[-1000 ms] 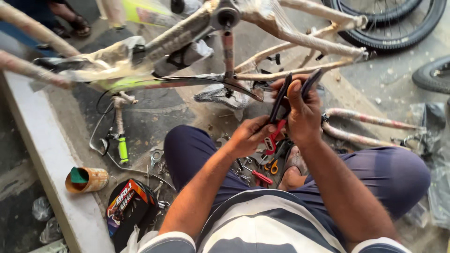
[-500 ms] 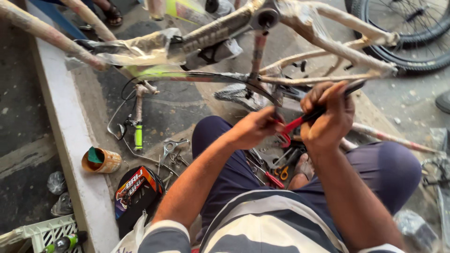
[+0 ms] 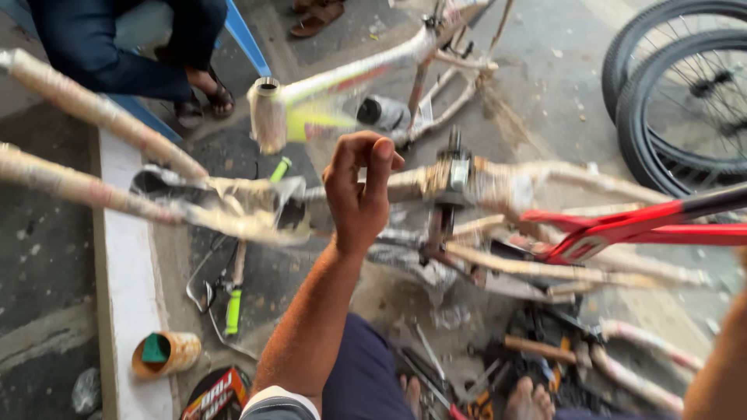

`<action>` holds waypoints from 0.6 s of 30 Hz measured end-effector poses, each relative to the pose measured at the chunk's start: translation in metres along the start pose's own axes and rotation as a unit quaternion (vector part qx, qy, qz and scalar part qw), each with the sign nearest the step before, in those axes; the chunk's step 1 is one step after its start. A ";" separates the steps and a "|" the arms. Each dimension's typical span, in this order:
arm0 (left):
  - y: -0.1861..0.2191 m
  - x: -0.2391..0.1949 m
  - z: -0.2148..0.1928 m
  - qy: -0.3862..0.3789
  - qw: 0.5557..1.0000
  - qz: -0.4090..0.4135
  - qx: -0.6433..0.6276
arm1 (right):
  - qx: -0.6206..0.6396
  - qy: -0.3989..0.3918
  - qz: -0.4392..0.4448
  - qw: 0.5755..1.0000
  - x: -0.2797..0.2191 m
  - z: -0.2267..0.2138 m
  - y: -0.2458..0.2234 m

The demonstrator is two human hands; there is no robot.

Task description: The person is repairing a bicycle bottom bracket while sitting on the floor. They use a red bottom bracket tool to loosen and remove the bearing cups from the bicycle frame, handling the small metal components with their hands.

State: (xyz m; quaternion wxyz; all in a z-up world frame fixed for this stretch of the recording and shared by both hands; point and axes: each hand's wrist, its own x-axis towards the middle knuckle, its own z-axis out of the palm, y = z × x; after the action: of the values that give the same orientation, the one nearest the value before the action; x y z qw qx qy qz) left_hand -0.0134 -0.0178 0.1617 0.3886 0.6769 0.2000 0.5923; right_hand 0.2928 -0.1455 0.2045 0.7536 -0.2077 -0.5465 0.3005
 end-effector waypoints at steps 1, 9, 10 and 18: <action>-0.019 0.012 0.004 -0.009 0.999 -0.031 0.027 | 0.002 -0.004 -0.004 1.000 0.014 -0.011 0.008; -0.025 0.036 0.019 -0.126 0.950 -0.172 0.226 | 0.037 -0.064 0.004 0.997 0.086 -0.013 0.028; -0.020 0.038 0.020 -0.130 0.947 -0.173 0.238 | 0.040 -0.079 0.010 0.996 0.089 -0.009 0.023; -0.018 0.039 0.022 -0.113 0.956 -0.165 0.215 | 0.115 -0.218 0.072 0.966 0.105 0.038 0.032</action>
State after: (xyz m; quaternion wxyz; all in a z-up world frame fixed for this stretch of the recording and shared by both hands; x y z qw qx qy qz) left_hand 0.0198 0.0149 0.1734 0.3463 0.7646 0.3860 0.3827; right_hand 0.2729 -0.0506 0.2694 0.6111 -0.0878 -0.6430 0.4532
